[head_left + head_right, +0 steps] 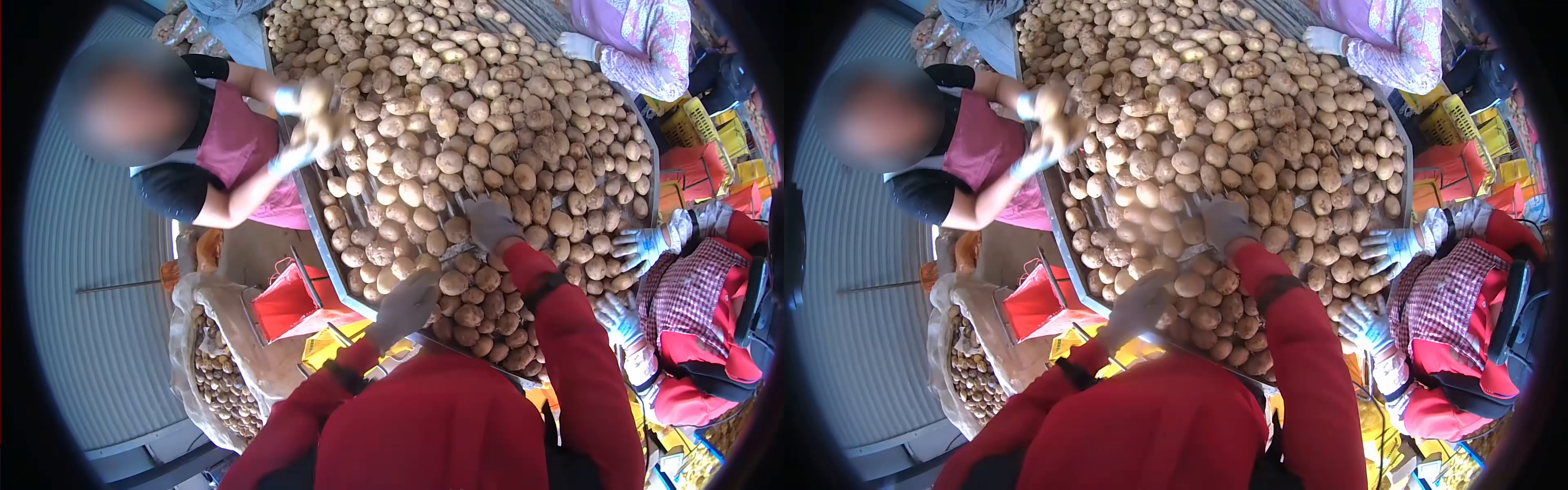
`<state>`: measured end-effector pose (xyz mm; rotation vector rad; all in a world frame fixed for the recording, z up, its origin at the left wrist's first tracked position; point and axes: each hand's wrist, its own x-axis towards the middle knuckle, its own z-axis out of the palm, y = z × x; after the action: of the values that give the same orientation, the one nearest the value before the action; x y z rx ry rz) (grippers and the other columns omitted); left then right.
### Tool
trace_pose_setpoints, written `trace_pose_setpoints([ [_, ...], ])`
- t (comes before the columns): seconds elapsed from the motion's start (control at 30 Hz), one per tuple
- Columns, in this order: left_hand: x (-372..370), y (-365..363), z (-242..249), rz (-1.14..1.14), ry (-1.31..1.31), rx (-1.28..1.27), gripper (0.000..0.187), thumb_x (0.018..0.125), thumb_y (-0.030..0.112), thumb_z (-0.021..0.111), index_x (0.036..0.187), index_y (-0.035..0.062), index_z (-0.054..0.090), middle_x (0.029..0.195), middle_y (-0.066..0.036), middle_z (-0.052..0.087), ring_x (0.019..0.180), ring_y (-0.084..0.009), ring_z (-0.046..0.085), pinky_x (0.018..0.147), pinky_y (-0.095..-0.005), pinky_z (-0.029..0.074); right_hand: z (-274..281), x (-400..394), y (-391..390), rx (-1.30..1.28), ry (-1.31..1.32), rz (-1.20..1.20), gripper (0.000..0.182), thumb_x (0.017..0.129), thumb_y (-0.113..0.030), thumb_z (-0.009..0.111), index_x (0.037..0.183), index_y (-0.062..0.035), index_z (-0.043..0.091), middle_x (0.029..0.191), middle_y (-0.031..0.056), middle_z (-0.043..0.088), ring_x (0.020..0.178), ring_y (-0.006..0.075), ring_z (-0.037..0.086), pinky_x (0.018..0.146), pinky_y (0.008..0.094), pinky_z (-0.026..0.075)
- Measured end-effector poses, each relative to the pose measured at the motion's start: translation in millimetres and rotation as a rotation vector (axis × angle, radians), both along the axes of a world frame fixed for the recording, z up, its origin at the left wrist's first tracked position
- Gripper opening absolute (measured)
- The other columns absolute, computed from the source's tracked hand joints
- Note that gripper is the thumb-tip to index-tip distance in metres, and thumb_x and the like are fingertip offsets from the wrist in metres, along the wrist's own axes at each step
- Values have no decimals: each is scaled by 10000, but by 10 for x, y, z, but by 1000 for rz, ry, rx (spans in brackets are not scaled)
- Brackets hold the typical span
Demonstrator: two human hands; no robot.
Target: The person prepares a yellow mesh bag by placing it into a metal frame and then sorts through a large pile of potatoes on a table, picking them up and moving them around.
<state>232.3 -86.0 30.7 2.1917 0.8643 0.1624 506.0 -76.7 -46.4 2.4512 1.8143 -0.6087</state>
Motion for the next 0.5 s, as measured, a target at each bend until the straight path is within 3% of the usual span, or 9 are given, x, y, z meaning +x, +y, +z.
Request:
trace_pose_setpoints([
  [0.1, -288, 0, 4, 309, -9, -271, 354, 1064, 217, 595, 1402, 134, 657, 1118, -60, 723, 949, -154, 717, 848, -329, 578, 443, 139, -432, 336, 638, -84, 452, 977, -210, 674, 1406, -88, 605, 1245, 171, 680, 1100, 309, 702, 932, 412, 573],
  [0.17, -388, 4, -279, 425, -167, -516, 327, 1091, 187, 571, 1384, 73, 660, 1059, -21, 704, 909, -84, 681, 818, -253, 550, 594, 32, -765, 361, 1415, -349, 544, 1005, -225, 678, 1502, -92, 501, 1296, 139, 634, 1092, 253, 681, 937, 396, 578],
  [0.2, -295, 12, -160, 419, -268, -684, 340, 1112, 224, 552, 1388, 50, 648, 1108, -17, 703, 959, -91, 682, 825, -264, 552, 628, -36, -930, 383, 1800, -508, 595, 1019, -233, 679, 1550, -95, 449, 1321, 123, 611, 1087, 224, 671, 939, 388, 580],
  [0.3, 7, -8, -74, 442, -389, -989, 357, 1115, 260, 557, 1405, 68, 635, 1131, -1, 698, 1005, -82, 666, 826, -269, 550, 736, -268, -1195, 518, 2169, -509, 582, 1065, -305, 629, 1553, -55, 432, 1348, 98, 603, 1106, 222, 670, 988, 376, 561],
  [0.33, 111, -17, -45, 406, -393, -980, 364, 1115, 302, 558, 1379, 63, 636, 1167, -11, 693, 1054, -92, 662, 866, -278, 556, 834, -358, -1249, 560, 2141, -574, 601, 1079, -366, 599, 1547, -31, 427, 1373, 114, 599, 1151, 222, 659, 1020, 366, 544],
  [0.43, 408, -4, 166, 284, -283, -862, 333, 1108, 294, 570, 1322, 51, 649, 1184, -26, 696, 1062, -111, 673, 895, -293, 558, 959, -418, -1381, 576, 2373, -483, 594, 1101, -410, 541, 1532, -13, 440, 1397, 125, 594, 1206, 233, 634, 1058, 373, 523],
  [0.5, 662, -134, 401, 235, -370, -662, 267, 1044, 209, 671, 1252, 43, 680, 1147, -27, 704, 1029, -114, 667, 869, -299, 557, 934, -421, -1503, 538, 2377, -532, 571, 1110, -423, 518, 1489, 2, 481, 1415, 132, 596, 1260, 257, 609, 1103, 389, 493],
])
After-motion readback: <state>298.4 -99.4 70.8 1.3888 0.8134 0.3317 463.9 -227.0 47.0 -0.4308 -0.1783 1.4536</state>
